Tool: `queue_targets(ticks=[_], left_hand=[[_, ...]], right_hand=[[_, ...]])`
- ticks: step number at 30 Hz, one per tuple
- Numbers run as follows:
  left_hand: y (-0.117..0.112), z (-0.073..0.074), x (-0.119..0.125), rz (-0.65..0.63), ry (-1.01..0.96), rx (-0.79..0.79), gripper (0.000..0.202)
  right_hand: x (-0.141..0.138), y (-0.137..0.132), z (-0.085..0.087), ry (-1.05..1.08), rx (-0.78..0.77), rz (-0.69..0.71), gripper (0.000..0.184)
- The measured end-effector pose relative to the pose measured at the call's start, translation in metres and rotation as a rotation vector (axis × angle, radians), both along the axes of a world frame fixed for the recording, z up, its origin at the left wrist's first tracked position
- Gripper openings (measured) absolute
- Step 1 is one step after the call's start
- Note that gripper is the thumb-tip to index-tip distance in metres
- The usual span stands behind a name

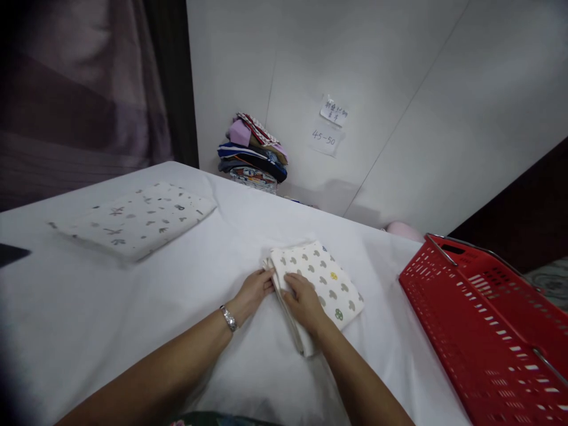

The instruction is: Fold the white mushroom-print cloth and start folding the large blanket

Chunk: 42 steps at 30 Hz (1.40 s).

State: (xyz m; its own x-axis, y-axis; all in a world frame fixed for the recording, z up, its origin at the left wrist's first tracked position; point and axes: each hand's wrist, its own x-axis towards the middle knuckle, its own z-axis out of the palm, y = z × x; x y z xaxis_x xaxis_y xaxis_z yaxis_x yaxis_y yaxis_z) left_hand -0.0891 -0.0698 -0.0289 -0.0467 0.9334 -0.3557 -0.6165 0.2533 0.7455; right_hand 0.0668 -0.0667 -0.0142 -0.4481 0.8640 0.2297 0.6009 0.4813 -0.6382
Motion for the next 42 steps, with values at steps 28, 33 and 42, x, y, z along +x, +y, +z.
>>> queue_targets(ticks=[28, 33, 42], left_hand=[[0.028, -0.009, -0.023, -0.043, 0.432, -0.094, 0.035], [0.026, -0.01, -0.035, -0.017, 0.605, -0.072, 0.028], [0.011, 0.0, -0.032, -0.249, 0.684, 0.015, 0.03]], right_hand=[[-0.018, 0.019, -0.023, 0.111, 0.044, -0.048, 0.034], [-0.018, 0.019, -0.021, 0.155, 0.022, -0.049, 0.033], [-0.02, 0.019, -0.021, 0.146, 0.029, -0.053, 0.032]])
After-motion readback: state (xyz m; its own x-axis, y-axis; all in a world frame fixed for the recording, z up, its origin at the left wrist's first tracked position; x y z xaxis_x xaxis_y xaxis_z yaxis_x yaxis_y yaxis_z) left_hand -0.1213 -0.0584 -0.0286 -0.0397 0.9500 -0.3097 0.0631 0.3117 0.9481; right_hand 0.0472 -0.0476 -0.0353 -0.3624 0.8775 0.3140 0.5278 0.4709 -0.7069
